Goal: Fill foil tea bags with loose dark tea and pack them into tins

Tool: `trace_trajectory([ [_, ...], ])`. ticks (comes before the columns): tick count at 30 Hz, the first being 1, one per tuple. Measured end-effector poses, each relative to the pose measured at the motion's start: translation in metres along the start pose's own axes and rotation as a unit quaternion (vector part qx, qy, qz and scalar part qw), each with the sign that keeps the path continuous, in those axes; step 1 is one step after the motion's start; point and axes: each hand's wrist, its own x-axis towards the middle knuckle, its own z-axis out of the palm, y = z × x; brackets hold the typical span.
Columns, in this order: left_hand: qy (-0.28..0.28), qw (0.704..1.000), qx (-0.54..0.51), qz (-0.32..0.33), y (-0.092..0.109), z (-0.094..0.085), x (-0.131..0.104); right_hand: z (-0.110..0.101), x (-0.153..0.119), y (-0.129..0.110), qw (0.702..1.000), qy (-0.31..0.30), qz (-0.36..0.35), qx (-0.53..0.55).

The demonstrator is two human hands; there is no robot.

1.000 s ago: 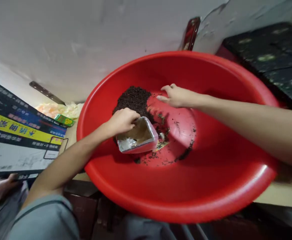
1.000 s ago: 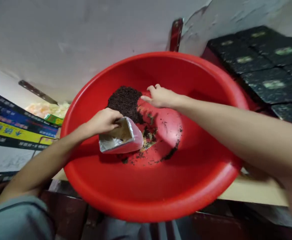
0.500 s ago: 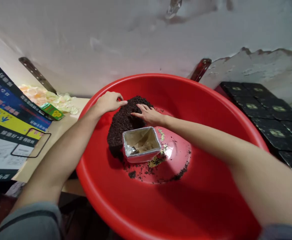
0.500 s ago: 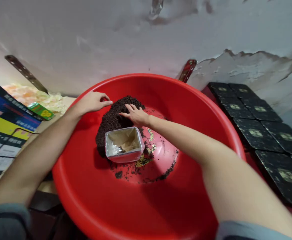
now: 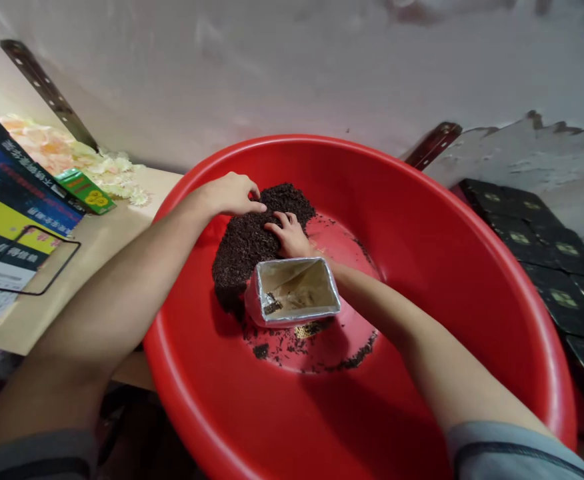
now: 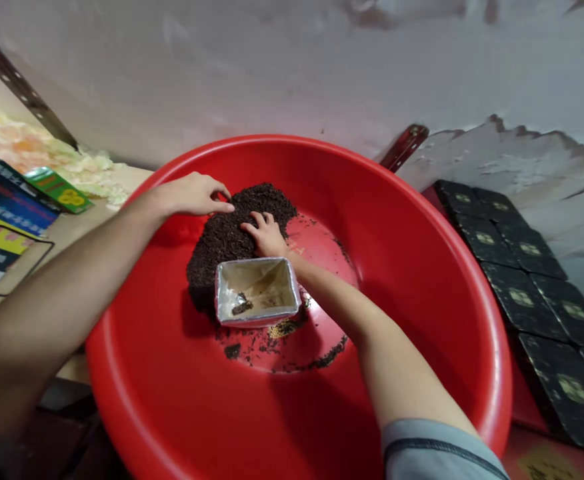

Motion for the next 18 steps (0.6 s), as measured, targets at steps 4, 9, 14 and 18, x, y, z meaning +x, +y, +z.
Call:
trace_trajectory([
  [4, -0.01, 1.0, 0.006, 0.007, -0.001, 0.003, 0.002, 0.009, 0.004, 0.008, 0.999, 0.035, -0.017, -0.004],
  [9, -0.039, 0.999, 0.009, 0.012, -0.012, 0.014, 0.015, 0.004, 0.011, 0.014, 0.999, 0.018, -0.031, -0.011],
  [14, -0.071, 0.997, 0.016, 0.025, -0.018, 0.028, 0.024, -0.014, 0.016, 0.014, 1.0, 0.003, -0.031, -0.005],
  [18, -0.058, 0.998, -0.012, 0.023, -0.019, 0.033, 0.028, -0.043, 0.016, 0.017, 0.998, 0.037, -0.03, 0.043],
])
